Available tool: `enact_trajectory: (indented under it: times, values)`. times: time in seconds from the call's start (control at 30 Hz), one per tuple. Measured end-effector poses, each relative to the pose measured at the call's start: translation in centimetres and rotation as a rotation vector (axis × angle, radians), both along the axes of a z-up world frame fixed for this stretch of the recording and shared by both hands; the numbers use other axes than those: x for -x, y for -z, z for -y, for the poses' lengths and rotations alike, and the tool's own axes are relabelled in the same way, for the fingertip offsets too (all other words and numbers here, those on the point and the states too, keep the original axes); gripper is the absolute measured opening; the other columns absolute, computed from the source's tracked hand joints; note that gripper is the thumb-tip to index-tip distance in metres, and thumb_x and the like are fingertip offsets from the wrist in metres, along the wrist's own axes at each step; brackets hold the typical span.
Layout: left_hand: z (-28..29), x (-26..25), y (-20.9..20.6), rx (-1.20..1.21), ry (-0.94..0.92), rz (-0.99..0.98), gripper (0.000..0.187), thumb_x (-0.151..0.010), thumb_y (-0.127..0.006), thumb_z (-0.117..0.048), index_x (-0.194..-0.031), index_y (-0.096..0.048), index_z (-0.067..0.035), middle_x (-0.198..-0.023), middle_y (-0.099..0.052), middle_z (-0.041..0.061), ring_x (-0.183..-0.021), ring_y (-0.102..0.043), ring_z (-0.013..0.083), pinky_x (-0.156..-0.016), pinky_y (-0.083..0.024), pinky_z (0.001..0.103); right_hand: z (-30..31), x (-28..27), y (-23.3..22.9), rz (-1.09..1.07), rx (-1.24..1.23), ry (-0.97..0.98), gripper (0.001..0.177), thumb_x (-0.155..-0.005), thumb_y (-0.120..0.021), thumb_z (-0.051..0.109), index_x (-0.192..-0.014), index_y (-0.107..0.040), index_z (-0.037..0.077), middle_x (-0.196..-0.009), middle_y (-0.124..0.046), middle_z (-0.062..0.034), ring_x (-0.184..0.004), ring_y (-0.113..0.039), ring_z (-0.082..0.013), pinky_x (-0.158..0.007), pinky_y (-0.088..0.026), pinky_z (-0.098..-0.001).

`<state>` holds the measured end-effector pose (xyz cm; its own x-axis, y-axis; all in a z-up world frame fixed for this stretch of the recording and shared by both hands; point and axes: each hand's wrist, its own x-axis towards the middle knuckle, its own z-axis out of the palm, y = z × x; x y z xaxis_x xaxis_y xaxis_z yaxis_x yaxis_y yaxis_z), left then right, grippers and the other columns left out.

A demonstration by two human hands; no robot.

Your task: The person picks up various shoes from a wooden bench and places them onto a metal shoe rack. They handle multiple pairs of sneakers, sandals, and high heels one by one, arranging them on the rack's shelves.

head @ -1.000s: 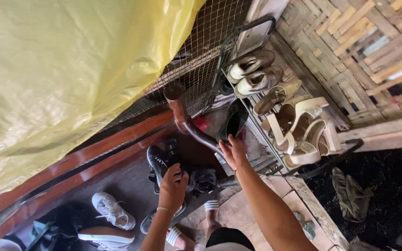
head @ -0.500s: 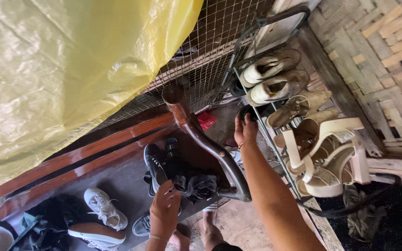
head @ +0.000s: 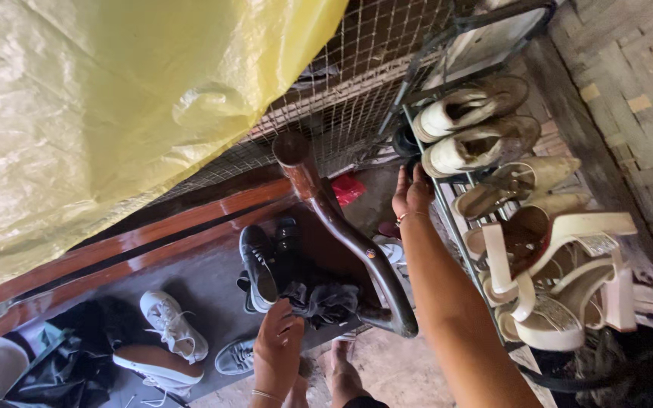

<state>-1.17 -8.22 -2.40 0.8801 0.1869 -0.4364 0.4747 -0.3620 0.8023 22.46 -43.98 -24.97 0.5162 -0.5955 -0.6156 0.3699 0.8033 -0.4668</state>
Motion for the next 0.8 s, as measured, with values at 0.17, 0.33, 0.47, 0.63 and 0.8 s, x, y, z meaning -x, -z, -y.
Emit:
enact_trajectory:
  times: [0.17,0.33,0.47,0.63,0.8]
  values:
    - [0.0,0.1,0.1,0.046,-0.006,0.043,0.047,-0.088,-0.071,-0.016,-0.132,-0.06,-0.005,-0.117,-0.074,0.012,-0.104,-0.076,0.0206,-0.083,-0.064,0.031,0.4,0.6,1.1,-0.137,0.072,0.083,0.057,-0.084,-0.077,0.001,-0.127,-0.05,0.025,-0.129,-0.061,0.0011,-0.116,-0.061,-0.0209,-0.091,-0.063,-0.0404]
    - [-0.3,0.5,0.9,0.071,-0.024,0.018,0.045,-0.088,-0.071,-0.015,-0.131,-0.061,-0.004,-0.118,-0.074,0.012,-0.102,-0.075,0.0195,-0.079,-0.063,0.031,4.1,2.6,3.4,-0.051,-0.012,-0.091,0.035,-0.095,-0.076,0.02,-0.129,-0.066,0.011,-0.126,-0.065,-0.0086,-0.112,-0.063,-0.0253,-0.09,-0.061,-0.034]
    - [-0.2,0.9,1.4,0.036,0.005,0.047,0.044,-0.087,-0.072,-0.014,-0.129,-0.063,-0.004,-0.116,-0.074,0.011,-0.099,-0.076,0.0183,-0.077,-0.064,0.03,4.9,3.4,4.4,-0.091,-0.011,-0.149,0.032,-0.095,-0.071,0.023,-0.126,-0.065,0.017,-0.125,-0.065,-0.0011,-0.114,-0.062,-0.0218,-0.097,-0.057,-0.0373]
    - [0.7,0.1,1.3,0.027,0.028,0.02,0.041,-0.088,-0.072,-0.015,-0.127,-0.064,-0.004,-0.107,-0.078,0.011,-0.094,-0.079,0.0175,-0.078,-0.064,0.029,4.9,4.1,3.6,-0.15,-0.01,-0.178,0.049,-0.093,-0.073,0.025,-0.138,-0.055,0.015,-0.125,-0.06,-0.0109,-0.111,-0.062,-0.0271,-0.103,-0.055,-0.0419]
    - [1.5,-0.6,0.5,0.153,-0.037,0.118,0.043,-0.086,-0.072,-0.011,-0.127,-0.063,-0.004,-0.113,-0.074,0.01,-0.099,-0.075,0.0174,-0.078,-0.063,0.031,2.8,5.2,0.8,-0.195,-0.025,-0.271,0.063,-0.096,-0.074,0.033,-0.147,-0.046,0.008,-0.132,-0.055,-0.0115,-0.115,-0.061,-0.028,-0.107,-0.054,-0.045]
